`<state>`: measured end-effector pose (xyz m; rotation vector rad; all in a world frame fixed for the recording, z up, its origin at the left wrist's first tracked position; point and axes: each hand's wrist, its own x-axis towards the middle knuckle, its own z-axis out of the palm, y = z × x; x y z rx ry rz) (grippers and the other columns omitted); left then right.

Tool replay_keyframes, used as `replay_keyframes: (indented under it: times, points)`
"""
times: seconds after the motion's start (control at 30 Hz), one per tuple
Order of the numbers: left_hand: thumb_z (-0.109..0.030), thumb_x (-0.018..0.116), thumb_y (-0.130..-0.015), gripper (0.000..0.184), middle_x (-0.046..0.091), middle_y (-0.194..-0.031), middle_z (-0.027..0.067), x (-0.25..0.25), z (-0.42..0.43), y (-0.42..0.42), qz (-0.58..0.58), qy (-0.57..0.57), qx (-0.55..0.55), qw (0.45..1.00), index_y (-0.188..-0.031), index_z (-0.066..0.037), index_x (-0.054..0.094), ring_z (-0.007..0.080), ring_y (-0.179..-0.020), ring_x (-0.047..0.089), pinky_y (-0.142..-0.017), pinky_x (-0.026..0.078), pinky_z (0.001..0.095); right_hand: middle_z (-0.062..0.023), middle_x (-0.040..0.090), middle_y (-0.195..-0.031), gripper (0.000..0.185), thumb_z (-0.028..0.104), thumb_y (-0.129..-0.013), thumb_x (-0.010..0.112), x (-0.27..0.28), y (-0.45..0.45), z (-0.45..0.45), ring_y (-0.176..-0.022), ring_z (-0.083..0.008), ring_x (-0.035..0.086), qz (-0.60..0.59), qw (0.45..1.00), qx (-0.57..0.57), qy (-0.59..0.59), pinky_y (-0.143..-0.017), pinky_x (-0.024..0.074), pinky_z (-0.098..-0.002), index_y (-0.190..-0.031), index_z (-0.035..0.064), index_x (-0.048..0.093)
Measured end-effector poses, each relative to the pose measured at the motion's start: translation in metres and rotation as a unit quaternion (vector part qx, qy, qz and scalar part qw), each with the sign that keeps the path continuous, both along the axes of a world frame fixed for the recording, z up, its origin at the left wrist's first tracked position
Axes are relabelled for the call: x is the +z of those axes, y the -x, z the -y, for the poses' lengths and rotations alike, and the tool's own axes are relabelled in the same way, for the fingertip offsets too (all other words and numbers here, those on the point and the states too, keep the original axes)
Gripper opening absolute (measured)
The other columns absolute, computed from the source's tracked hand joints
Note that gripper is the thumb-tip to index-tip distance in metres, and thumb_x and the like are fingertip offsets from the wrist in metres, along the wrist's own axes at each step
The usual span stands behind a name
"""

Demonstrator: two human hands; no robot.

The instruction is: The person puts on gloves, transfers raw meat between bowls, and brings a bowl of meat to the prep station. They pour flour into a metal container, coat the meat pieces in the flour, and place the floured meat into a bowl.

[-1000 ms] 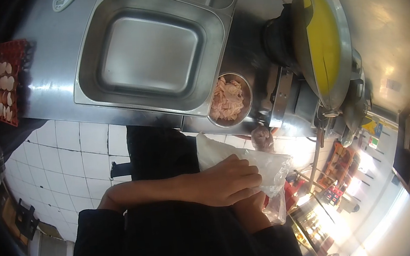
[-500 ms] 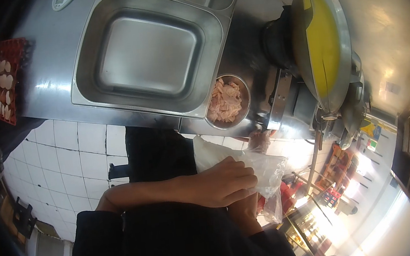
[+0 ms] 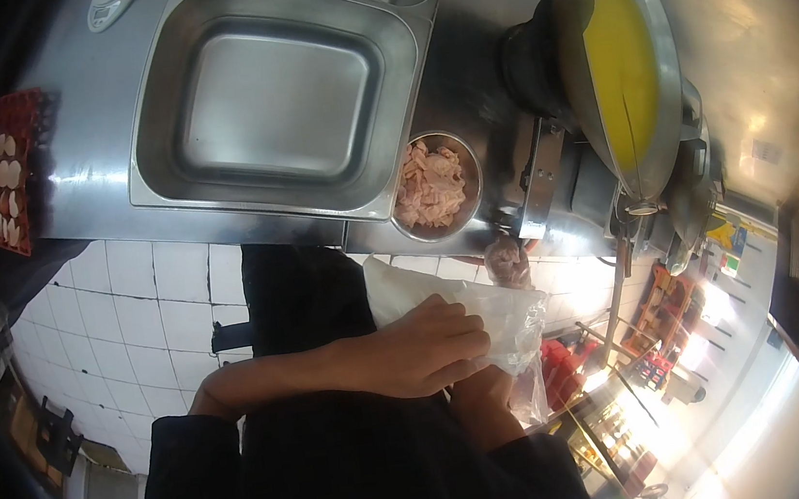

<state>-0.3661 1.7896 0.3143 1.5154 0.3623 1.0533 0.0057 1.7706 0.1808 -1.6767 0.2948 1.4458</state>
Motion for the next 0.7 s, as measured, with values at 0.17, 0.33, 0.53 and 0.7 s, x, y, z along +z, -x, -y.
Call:
replay_keyframes:
  times: [0.17, 0.33, 0.53, 0.7]
  points:
    - [-0.019, 0.059, -0.095, 0.014, 0.050, -0.089, 0.0080, 0.003, 0.001, 0.021, -0.012, 0.008, 0.027, 1.000, -0.092, -0.005, 0.054, 0.0263, -0.083, 0.049, -0.079, 0.036, 0.0391, 0.0013, 0.038, -0.052, 0.041, 0.050, -0.099, 0.052, -0.012, -0.013, -0.004, -0.043, -0.0125, 0.040, -0.040, 0.999, -0.002, -0.014, -0.041, 0.0357, -0.0272, -0.075, 0.0169, 0.051]
    - [-0.014, 0.067, -0.086, 0.015, 0.051, -0.089, 0.0077, -0.005, 0.023, 0.059, -0.071, 0.001, 0.108, 0.992, -0.091, -0.006, 0.055, 0.0263, -0.082, 0.050, -0.078, 0.035, 0.0399, 0.0013, 0.038, -0.052, 0.041, 0.050, -0.099, 0.052, -0.033, -0.029, -0.005, -0.043, -0.0125, 0.040, -0.102, 0.995, 0.009, -0.016, -0.041, 0.0356, -0.0273, -0.074, 0.0168, 0.051]
    - [-0.013, 0.064, -0.090, 0.024, 0.056, -0.102, 0.0163, -0.020, 0.091, 0.121, -0.172, 0.060, 0.382, 0.906, -0.107, 0.002, 0.056, 0.0283, -0.092, 0.055, -0.085, 0.044, 0.0409, 0.0032, 0.035, -0.053, 0.043, 0.050, -0.098, 0.053, -0.003, 0.035, 0.008, -0.043, -0.0126, 0.038, 0.042, 0.981, 0.184, 0.042, -0.042, 0.0335, -0.0265, -0.072, 0.0171, 0.049]
    - [-0.035, 0.047, -0.105, 0.054, 0.054, -0.126, 0.0148, -0.026, 0.116, 0.209, -0.205, 0.225, 0.572, 0.762, -0.139, 0.007, 0.040, 0.0197, -0.113, 0.052, -0.098, 0.042, 0.0338, 0.0028, 0.036, -0.056, 0.041, 0.053, -0.096, 0.055, -0.026, 0.037, 0.022, -0.044, -0.0119, 0.035, 0.057, 0.969, 0.239, 0.021, -0.042, 0.0316, -0.0259, -0.080, 0.0157, 0.051]
